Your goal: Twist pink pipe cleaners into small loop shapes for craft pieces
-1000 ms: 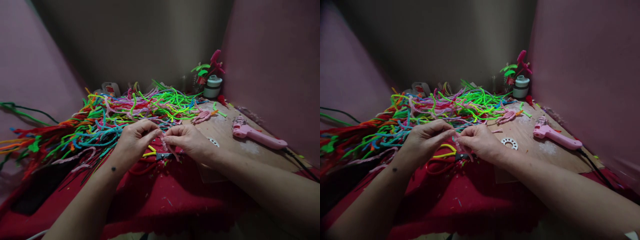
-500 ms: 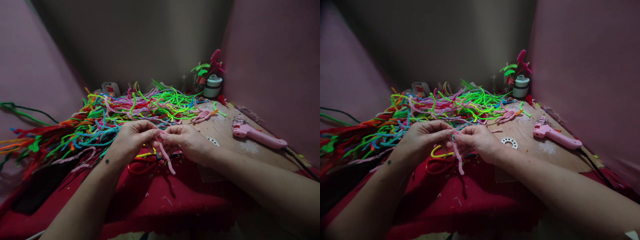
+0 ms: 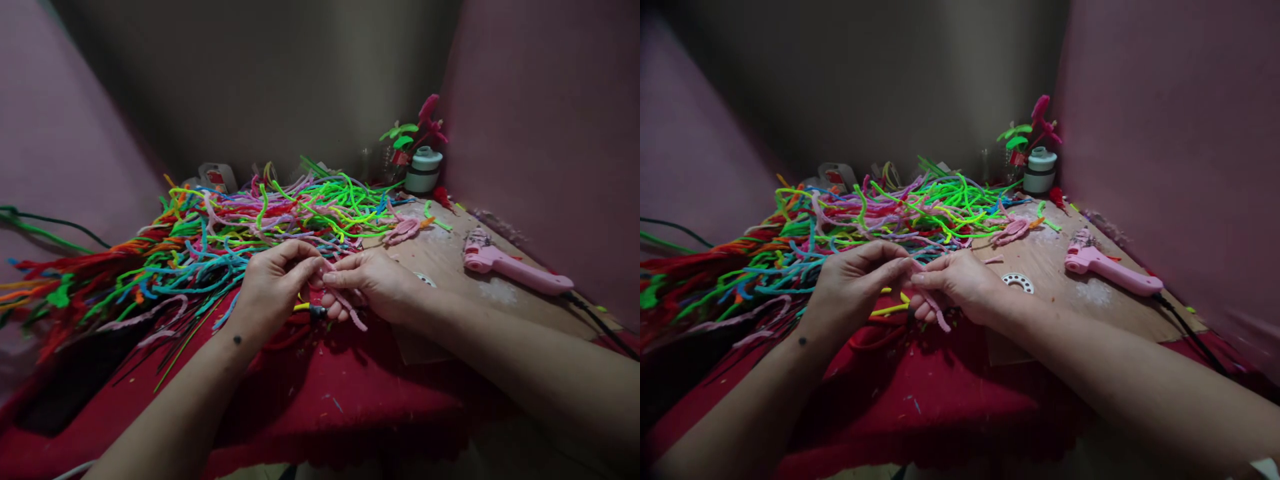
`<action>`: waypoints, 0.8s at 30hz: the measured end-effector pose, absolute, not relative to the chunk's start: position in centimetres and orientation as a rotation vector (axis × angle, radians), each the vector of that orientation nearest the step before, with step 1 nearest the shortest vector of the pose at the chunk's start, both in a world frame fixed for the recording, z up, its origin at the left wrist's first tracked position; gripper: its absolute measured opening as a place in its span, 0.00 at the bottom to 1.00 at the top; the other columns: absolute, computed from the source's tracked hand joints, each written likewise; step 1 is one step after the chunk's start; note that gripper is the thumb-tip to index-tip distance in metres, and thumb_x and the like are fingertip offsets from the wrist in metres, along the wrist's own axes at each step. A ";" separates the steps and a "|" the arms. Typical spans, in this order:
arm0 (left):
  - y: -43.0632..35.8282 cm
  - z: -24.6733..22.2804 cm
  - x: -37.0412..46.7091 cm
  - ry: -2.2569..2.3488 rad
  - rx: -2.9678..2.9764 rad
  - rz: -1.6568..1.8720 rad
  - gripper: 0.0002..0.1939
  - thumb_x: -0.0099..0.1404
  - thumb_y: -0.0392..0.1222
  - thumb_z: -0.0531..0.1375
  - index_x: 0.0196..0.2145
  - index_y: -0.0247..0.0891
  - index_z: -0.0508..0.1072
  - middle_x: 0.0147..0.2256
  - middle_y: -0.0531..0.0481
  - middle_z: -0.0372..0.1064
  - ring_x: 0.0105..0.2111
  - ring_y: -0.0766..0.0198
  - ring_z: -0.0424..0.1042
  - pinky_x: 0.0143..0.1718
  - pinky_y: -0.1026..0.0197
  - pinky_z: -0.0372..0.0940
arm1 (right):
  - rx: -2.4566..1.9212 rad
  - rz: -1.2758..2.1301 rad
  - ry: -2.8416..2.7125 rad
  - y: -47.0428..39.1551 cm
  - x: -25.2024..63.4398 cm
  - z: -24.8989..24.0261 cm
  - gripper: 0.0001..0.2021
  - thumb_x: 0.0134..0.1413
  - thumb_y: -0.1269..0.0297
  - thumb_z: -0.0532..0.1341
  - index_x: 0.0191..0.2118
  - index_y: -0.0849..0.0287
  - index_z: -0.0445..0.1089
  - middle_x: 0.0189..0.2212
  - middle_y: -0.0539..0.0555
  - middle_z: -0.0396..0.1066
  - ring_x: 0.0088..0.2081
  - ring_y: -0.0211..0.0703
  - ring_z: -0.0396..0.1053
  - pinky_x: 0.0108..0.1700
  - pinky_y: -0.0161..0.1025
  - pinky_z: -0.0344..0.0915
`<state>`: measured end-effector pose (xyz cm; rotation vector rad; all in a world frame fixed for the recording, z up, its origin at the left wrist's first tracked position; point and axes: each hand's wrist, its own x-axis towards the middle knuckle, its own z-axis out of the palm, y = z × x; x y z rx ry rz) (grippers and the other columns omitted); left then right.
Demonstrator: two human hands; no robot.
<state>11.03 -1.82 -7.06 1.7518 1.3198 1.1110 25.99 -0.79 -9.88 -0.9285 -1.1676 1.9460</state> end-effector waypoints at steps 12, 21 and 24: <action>-2.2 -6.8 11.4 1.300 1.664 1.064 0.05 0.58 0.38 0.57 0.27 0.35 0.66 0.18 0.55 0.67 0.14 0.71 0.63 0.15 0.68 0.59 | -0.988 1.781 -1.319 -1.0 25.9 -9.7 0.08 0.50 0.69 0.61 0.22 0.65 0.69 0.13 0.48 0.65 0.12 0.26 0.58 0.12 0.25 0.46; -0.6 -7.7 10.0 1.047 1.297 0.876 0.15 0.51 0.44 0.65 0.35 0.34 0.74 0.22 0.52 0.69 0.17 0.73 0.62 0.17 0.69 0.54 | -0.903 1.797 -1.328 -0.9 26.1 -10.1 0.11 0.49 0.64 0.62 0.22 0.65 0.68 0.15 0.48 0.67 0.12 0.27 0.58 0.11 0.26 0.48; -0.6 -8.1 10.2 1.093 1.282 0.938 0.10 0.52 0.44 0.64 0.27 0.33 0.74 0.15 0.56 0.61 0.15 0.74 0.59 0.17 0.69 0.53 | -0.949 1.764 -1.365 -1.0 25.8 -10.1 0.11 0.51 0.64 0.61 0.22 0.64 0.68 0.14 0.47 0.65 0.12 0.28 0.57 0.12 0.27 0.48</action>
